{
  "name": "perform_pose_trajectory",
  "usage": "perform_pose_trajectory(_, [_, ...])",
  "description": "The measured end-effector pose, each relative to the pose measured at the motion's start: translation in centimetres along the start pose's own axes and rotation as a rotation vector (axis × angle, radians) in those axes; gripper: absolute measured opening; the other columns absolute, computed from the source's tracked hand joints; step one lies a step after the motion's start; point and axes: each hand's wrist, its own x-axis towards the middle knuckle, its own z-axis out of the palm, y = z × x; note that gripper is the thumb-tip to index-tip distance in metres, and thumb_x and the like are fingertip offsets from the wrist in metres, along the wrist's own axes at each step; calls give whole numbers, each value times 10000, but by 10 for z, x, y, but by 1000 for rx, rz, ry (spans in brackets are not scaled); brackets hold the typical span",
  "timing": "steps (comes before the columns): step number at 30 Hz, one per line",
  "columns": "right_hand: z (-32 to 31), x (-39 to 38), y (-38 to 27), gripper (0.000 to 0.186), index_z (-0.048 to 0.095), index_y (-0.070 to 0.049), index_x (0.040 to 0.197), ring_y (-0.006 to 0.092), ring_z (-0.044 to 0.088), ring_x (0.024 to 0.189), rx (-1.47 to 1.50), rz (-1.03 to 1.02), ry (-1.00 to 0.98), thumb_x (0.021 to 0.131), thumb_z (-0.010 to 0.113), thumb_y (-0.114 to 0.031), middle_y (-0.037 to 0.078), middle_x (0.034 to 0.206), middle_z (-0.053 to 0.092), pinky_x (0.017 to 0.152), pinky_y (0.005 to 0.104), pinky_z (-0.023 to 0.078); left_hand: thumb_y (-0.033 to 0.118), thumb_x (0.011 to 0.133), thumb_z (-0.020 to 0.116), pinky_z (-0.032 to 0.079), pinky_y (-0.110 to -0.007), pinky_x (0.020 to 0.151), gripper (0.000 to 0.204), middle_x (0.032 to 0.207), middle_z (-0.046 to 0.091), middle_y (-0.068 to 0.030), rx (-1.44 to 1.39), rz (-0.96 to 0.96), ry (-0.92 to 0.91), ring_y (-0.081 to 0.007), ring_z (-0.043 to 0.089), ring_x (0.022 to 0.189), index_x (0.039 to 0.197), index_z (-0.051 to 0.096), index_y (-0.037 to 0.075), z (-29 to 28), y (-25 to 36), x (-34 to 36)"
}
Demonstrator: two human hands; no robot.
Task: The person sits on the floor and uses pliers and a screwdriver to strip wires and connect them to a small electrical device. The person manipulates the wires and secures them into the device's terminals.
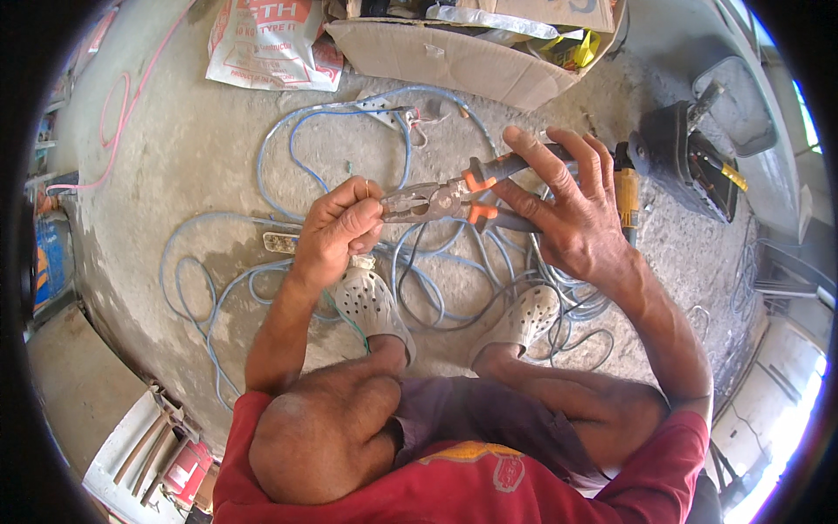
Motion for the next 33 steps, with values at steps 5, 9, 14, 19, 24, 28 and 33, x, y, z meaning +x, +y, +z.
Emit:
perform_pose_trajectory(5, [0,3,-1,429,748,-148,1067,343,455,1235,31,-5,-1,646,706,-75,54,1490,450,970,507,405,266,1020,569,323,-228,534,243,707,464,48,221,116,35,-42,376,617,951,598,35,-4,-4,1])
perform_pose_trajectory(9, [-1,0,-2,417,753,-132,1039,325,484,1172,47,21,-40,631,711,-59,62,1432,491,933,483,417,276,1011,589,340,-232,547,260,714,478,46,286,162,6,-44,390,637,927,592,30,-10,-8,2])
perform_pose_trajectory(14, [-2,-2,-1,400,749,-95,1007,310,514,1114,57,-3,-54,611,711,-49,80,1389,514,915,453,432,285,1023,562,325,-230,529,266,692,459,51,309,100,-12,-42,376,609,922,586,40,-9,-2,1])
perform_pose_trajectory(19, [2,-2,-1,414,737,-75,1021,317,531,1109,91,-23,8,609,693,-78,92,1352,532,895,451,453,283,1033,534,277,-214,494,259,670,426,57,142,58,-62,-25,331,566,914,560,55,-6,-1,0])
perform_pose_trajectory(24, [2,-1,-2,422,726,-64,1018,324,546,1096,117,-28,-19,600,671,-83,115,1322,538,893,456,458,255,1034,519,253,-205,481,230,693,432,53,157,97,-74,-15,318,555,902,524,67,-5,-1,1])
perform_pose_trajectory(28, [4,-11,5,429,725,-57,1009,321,560,1058,131,-43,-88,585,665,-86,135,1270,547,860,448,466,197,1010,562,302,-226,519,186,718,450,33,410,260,-27,-50,361,592,898,548,49,-7,-5,3])
perform_pose_trajectory(33, [16,-18,7,456,714,-45,1069,278,586,829,404,19,-148,616,665,-57,144,1115,585,698,365,477,62,951,617,407,-278,565,54,768,550,-41,794,560,19,-148,489,614,938,596,14,-4,4,10])
